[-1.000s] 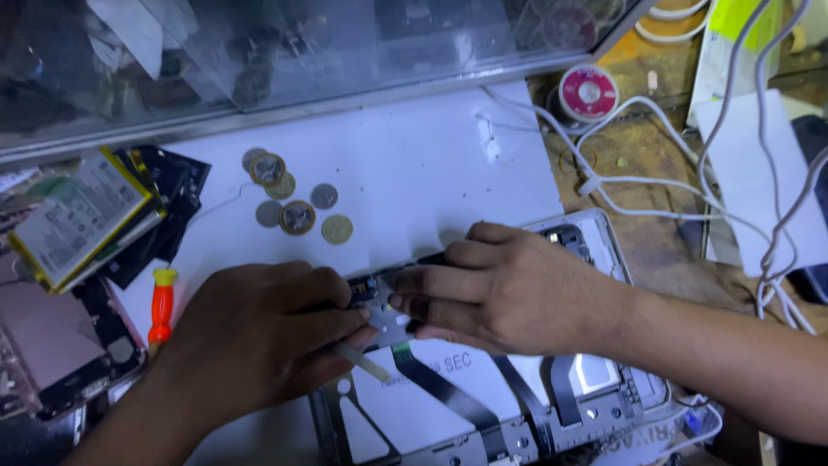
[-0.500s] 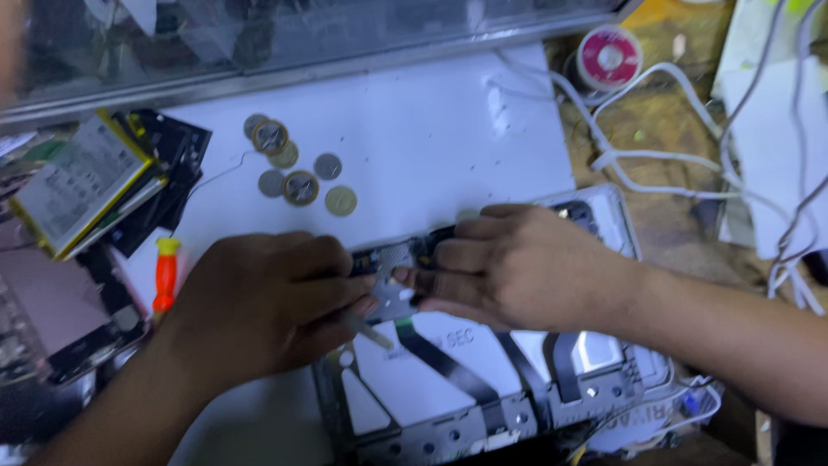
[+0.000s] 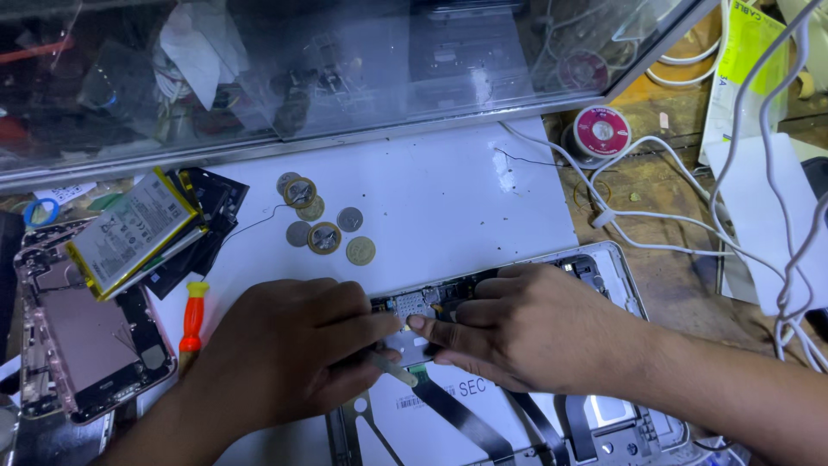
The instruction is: The person uses tweezers to carefully place and align a small electronic component onto a circuit board within a disassembled smartphone. They then use a small screwdriver to secure the component and adjust other parts of the internal assembly.
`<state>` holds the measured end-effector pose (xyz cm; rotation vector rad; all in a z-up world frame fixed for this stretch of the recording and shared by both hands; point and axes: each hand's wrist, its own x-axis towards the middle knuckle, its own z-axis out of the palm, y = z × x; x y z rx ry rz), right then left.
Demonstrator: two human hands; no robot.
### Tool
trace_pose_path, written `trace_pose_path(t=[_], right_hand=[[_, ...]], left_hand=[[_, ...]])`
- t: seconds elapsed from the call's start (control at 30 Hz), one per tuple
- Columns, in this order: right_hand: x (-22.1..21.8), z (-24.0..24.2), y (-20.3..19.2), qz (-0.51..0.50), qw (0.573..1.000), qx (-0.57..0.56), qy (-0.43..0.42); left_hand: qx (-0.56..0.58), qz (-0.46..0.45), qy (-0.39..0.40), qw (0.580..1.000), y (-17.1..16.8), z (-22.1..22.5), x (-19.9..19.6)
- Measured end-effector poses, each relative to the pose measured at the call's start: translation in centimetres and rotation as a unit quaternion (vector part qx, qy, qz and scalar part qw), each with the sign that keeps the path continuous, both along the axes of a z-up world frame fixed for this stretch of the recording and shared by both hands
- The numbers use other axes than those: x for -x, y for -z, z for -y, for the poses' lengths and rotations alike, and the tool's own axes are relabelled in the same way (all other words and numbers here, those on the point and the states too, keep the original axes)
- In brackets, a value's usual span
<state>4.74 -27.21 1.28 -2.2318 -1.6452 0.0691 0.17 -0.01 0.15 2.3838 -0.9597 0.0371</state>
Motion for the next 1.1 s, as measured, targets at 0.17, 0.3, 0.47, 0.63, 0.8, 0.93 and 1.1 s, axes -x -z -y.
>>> trace_pose_path(t=[0.17,0.3,0.47,0.63,0.8,0.93,1.1], right_hand=[[0.4,0.2,0.0,0.008,1.0,0.019,0.009],[0.1,0.3,0.0,0.047,0.998,-0.038,0.023],[-0.1,0.2,-0.3,0.023,0.998,-0.026,0.044],[-0.1,0.2,0.1,-0.025,0.997,-0.04,0.054],[-0.2,0.5,-0.2,-0.102,0.989,-0.056,0.097],[-0.3,0.3,-0.3,-0.079,0.992,-0.046,0.089],[-0.8,0.3,-0.1,-0.076,0.993,-0.072,0.054]], left_hand=[[-0.025,-0.007,-0.03,0.999,-0.1,0.6,-0.1],[-0.058,-0.029,-0.029,0.997,0.2,0.5,0.1],[-0.057,-0.047,-0.018,0.997,0.3,0.2,-0.1],[-0.037,-0.042,-0.02,0.998,0.0,0.3,-0.2],[-0.029,-0.029,-0.026,0.999,0.1,0.3,-0.3],[-0.032,-0.021,-0.025,0.999,0.1,0.5,-0.1],[-0.033,-0.013,-0.02,0.999,-0.4,0.6,-0.3]])
